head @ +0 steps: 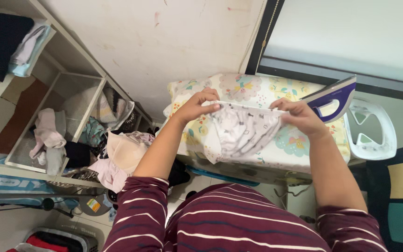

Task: The person irons a white shirt using an iron, folds the shirt by hand, and places it into a shelf. The person then irons a small patterned garment and places it into the same shelf.

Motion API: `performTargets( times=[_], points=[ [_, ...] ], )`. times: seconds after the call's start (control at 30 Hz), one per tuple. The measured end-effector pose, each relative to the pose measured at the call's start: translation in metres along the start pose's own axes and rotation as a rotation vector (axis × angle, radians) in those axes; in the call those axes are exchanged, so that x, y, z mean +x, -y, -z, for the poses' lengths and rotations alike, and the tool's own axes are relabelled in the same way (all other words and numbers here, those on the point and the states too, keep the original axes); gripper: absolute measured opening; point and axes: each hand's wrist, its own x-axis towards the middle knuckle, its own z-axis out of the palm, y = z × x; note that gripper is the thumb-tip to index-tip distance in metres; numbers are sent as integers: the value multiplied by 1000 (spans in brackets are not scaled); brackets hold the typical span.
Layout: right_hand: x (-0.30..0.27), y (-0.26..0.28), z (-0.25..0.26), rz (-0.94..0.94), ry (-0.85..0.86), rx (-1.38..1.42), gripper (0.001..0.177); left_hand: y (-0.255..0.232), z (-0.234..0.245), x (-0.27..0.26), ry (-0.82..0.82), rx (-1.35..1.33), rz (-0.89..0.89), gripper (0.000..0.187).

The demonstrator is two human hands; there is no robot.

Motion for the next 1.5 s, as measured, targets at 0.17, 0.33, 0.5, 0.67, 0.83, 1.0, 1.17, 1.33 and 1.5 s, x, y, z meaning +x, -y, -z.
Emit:
performTargets(
  times=[0.17, 0.33, 0.5, 0.67, 0.83, 1.0, 1.17, 1.33, 1.5],
  points=[
    [-2, -15, 0, -57, -97, -649, 30, 2, 3, 1, 178, -329, -539, 22],
    [-1, -10, 4, 76, -107, -114, 26, 16, -11, 15, 201, 297, -33, 24],
    [-3, -8, 4, 138, -16, -80, 17, 33, 0, 25, 195, -132, -359, 24],
    [-4, -8, 9, -144, -268, -430, 18, 27, 19, 18, 107, -102, -284, 8],
    [4, 4, 0, 315, -542, -689, 20, -6, -13, 20, -229, 559, -442, 32],
    [-17, -21, -19, 247, -491, -697, 41, 7, -33, 5, -214, 713, -419, 50],
    [-49, -72, -41, 127, -47, -646, 48, 50, -41, -27, 202, 962, -14, 45],
    [-9, -153, -45, -224, -551, -420, 18, 104, -66, 9, -369, 638, -233, 38],
    [55, -193, -61, -425, -637, -353, 23, 126, -110, 74, -471, 490, 42, 68]
  ],
)
